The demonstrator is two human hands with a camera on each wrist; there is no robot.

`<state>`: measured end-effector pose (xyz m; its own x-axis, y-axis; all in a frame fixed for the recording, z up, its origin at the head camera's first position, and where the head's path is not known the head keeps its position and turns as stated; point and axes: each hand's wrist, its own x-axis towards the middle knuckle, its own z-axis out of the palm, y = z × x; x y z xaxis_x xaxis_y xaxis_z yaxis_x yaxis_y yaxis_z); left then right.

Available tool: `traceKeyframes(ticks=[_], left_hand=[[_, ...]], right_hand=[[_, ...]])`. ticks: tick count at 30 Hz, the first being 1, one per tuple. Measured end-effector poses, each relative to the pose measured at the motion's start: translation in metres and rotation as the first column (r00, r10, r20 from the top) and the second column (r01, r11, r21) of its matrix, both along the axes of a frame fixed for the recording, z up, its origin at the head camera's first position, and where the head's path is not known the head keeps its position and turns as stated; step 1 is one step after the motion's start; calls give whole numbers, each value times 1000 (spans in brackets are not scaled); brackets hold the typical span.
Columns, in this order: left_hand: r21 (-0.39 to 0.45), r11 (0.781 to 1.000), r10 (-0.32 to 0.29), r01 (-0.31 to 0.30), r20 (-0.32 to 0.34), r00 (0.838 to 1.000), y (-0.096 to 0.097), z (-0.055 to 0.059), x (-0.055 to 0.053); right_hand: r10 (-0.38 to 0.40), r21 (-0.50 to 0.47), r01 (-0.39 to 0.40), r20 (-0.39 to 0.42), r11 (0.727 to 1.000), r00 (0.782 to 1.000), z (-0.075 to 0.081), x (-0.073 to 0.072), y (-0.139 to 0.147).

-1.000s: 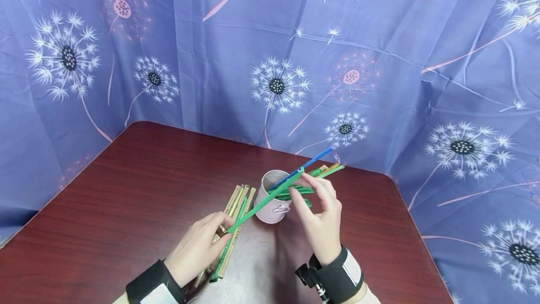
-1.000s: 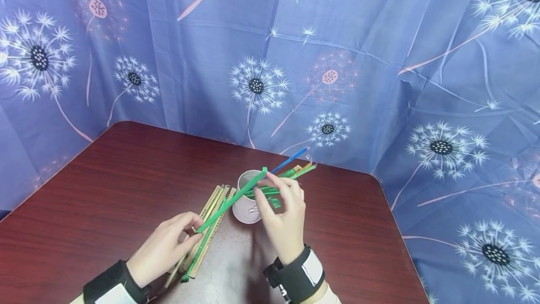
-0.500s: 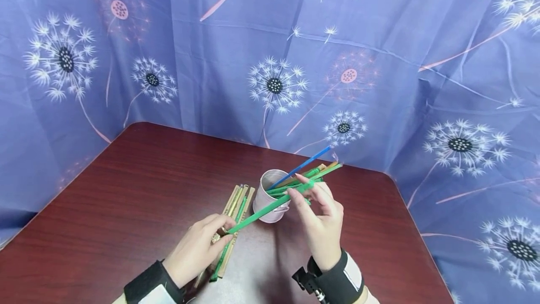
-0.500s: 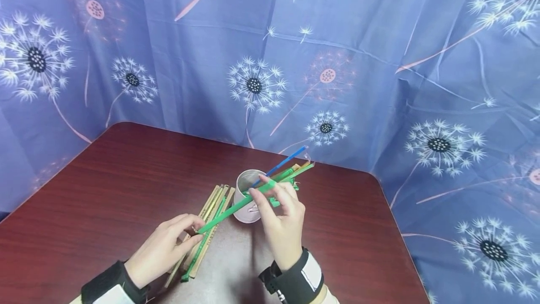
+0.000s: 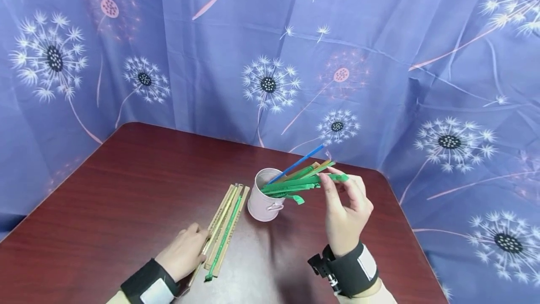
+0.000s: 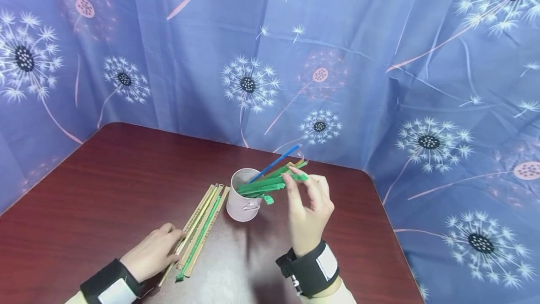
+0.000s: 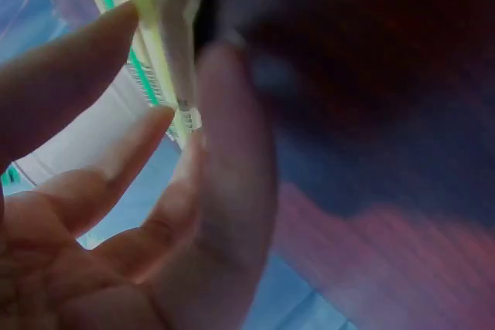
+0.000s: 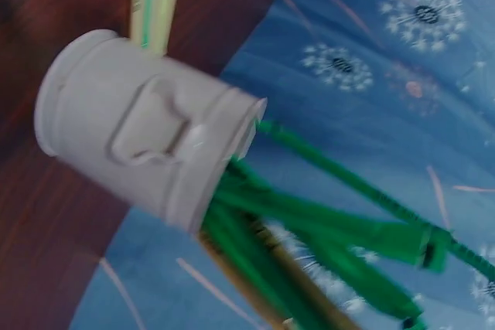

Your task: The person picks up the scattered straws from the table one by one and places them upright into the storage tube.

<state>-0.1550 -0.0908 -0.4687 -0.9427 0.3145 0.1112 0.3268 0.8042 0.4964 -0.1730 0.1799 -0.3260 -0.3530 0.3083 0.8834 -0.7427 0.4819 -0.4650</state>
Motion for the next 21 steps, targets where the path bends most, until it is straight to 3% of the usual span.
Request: traceKeyframes(ticks=[8, 15, 21], left_hand=[[41, 999, 21, -22, 22, 1000, -4, -1, -2], [93, 993, 65, -74, 87, 994, -4, 0, -4], [130, 985, 92, -109, 133, 987, -4, 0, -5]], right_hand=[[-122, 133, 115, 41, 984, 992, -17, -12, 11], [-135, 198, 121, 56, 973, 989, -27, -22, 16], [-201, 223, 163, 157, 961, 967, -35, -26, 18]])
